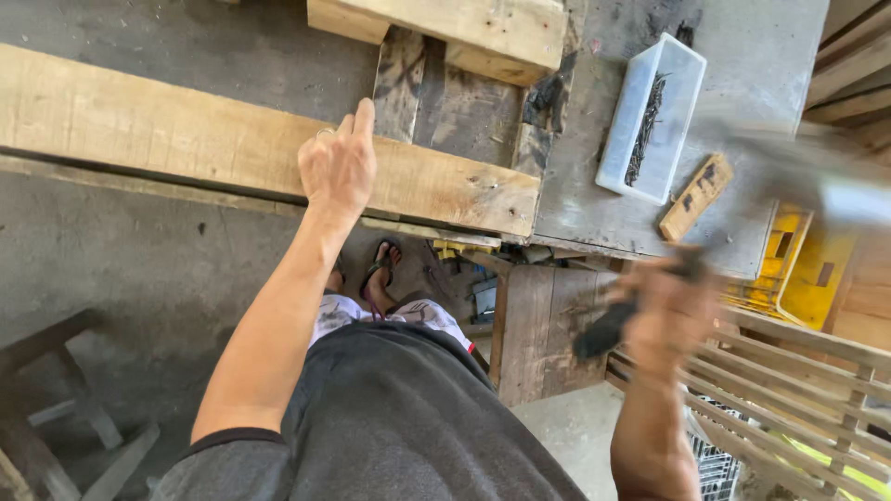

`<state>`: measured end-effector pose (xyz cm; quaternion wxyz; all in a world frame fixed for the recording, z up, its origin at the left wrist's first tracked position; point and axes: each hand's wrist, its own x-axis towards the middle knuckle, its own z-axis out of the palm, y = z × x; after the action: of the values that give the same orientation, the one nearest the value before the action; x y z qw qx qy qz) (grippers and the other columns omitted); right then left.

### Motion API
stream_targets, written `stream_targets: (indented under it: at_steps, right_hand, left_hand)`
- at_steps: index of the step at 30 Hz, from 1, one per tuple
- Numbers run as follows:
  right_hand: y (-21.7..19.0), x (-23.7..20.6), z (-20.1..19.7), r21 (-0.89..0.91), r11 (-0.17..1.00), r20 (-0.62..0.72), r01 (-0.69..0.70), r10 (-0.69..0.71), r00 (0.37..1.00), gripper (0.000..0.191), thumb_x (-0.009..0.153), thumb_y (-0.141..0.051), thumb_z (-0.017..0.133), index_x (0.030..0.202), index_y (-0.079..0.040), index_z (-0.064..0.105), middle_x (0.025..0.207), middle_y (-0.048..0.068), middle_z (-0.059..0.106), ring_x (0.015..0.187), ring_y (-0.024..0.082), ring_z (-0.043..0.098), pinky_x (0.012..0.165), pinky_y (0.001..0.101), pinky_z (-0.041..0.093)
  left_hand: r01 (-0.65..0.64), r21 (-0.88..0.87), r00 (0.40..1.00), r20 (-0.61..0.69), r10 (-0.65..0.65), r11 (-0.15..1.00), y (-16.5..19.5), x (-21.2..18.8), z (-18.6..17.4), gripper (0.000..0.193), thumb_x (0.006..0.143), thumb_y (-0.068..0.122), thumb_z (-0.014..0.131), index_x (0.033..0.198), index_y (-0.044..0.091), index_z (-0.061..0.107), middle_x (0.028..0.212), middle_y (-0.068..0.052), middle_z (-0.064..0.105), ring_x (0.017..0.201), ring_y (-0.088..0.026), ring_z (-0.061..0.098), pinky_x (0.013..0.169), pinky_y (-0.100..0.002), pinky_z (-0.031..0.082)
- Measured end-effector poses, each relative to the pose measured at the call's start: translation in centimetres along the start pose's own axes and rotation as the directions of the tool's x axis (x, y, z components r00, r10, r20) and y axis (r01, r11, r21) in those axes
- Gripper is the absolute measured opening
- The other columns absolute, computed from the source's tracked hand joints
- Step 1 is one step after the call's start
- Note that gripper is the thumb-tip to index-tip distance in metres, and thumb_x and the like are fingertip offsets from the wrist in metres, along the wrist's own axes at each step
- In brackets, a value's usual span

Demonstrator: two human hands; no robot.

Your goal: The person uses a hammer to drive nails into wooden planks on a workbench, securing them together. They repeatedly pick up nails, position them, and hammer them in, then move the assembled planks aside.

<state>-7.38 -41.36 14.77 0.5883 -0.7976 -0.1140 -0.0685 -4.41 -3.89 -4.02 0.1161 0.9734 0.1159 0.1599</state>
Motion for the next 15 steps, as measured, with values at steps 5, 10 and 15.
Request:
stream_targets:
  at_steps: [5,10,15]
  right_hand:
    - [-0.9,-0.1,1.8,0.045,0.975,-0.067,0.219,-0.215,0.974,0.041,0.104,-0.049,0.056,0.106,-0.009,0.058,0.078,0.008,0.064,0.065,0.018,0.062,0.062,0.0321,0.053]
    - [5.9,-2.0,5.7,-0.684,0.624,0.145,-0.377,0.623,0.769,0.024,0.102,-0.023,0.056,0.11,-0.002,0.05,0.072,0.017,0.068,0.056,0.023,0.064,0.05,0.0397,0.052]
    - [7.1,-2.9,2.3,-0.379,0.916,0.184,-0.129,0.212,0.96,0.022,0.11,-0.022,0.053,0.114,-0.001,0.045,0.078,0.015,0.063,0.06,0.02,0.063,0.05,0.0391,0.055]
  left_hand:
    - [-0.011,-0.023,1.0,-0.001,0.011,1.0,0.1,-0.1,0.3,0.039,0.094,0.013,0.06,0.134,0.011,0.063,0.091,-0.003,0.074,0.07,-0.025,0.072,0.06,-0.039,0.056]
    - [-0.039,-0.01,0.998,-0.047,0.039,0.999,0.5,0.3,0.3,0.043,0.094,0.012,0.059,0.137,0.012,0.061,0.092,-0.003,0.074,0.072,-0.024,0.072,0.061,-0.039,0.056]
    - [0.005,-0.037,1.0,0.009,-0.005,0.999,0.0,0.2,0.0,0.042,0.094,0.012,0.059,0.136,0.01,0.061,0.094,-0.005,0.075,0.07,-0.025,0.071,0.06,-0.04,0.056]
